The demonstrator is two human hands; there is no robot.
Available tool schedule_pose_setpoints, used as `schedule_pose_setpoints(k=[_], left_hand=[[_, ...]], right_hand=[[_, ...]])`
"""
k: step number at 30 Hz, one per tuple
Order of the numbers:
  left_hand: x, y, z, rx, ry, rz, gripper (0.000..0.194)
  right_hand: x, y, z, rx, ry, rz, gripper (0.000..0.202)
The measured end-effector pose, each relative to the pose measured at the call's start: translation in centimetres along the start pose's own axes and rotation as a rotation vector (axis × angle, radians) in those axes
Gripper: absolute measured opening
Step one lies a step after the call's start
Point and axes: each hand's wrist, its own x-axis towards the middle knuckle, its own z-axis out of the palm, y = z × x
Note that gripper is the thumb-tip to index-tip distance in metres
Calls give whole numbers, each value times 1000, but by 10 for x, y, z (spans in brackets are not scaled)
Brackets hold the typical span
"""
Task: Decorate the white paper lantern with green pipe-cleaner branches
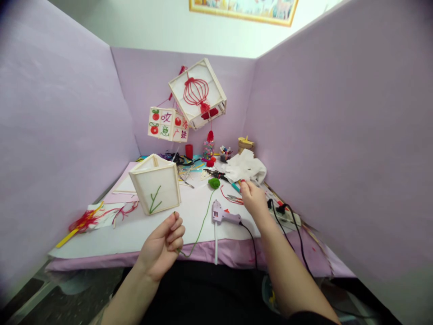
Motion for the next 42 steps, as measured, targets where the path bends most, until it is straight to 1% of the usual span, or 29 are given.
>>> schedule_pose_setpoints(k=[2,5,7,9,11,13,14,15,16,18,21,25,28,30,33,35,37,39,41,42], left_hand=[[7,-2,-4,12,27,30,39],[18,-6,-11,43,88,59,40],[24,-8,-15,79,134,73,41],[28,-9,-18,127,165,105,43],[29,-9,-19,189,173,155,46],[28,-10,-18,268,161,204,45],[27,-10,-17,308,150,223,44],[25,-11,-16,347,138,236,43],[24,-11,-15,383,127,244,42],[21,-12,-13,441,107,247,43],[17,-12,-12,497,78,231,43],[16,-13,-14,525,33,202,41],[16,-14,-16,549,15,186,37],[17,-14,-17,581,5,179,36],[18,-16,-18,630,6,180,34],[19,-16,-18,639,25,186,33],[20,-16,-19,626,50,189,32],[21,-15,-19,610,68,185,31],[21,-15,-19,603,73,181,31],[21,-15,-19,603,72,179,31]], right_hand=[[16,5,9,-84,-87,10,47],[37,6,27,-152,-191,14,37],[44,1,35,-181,-222,-4,26],[40,-9,36,-180,-213,-45,25],[24,-24,30,-139,-204,-124,28],[-4,-44,21,-24,-237,-271,23],[-19,-54,17,151,-247,-435,21],[-34,-64,14,308,-240,-560,21],[-48,-73,12,421,-218,-634,22],[-68,-88,13,534,-168,-675,24],[-80,-96,18,600,-128,-655,20],[-80,-97,23,679,-139,-654,9],[-80,-98,23,685,-140,-616,7],[-81,-99,23,672,-122,-572,10],[-80,-99,26,672,-95,-496,20],[-77,-95,28,681,-126,-438,26],[-73,-89,30,737,-163,-359,38],[-71,-83,31,792,-143,-294,49],[-71,-79,31,790,-109,-293,48],[-72,-77,32,781,-110,-306,42]])
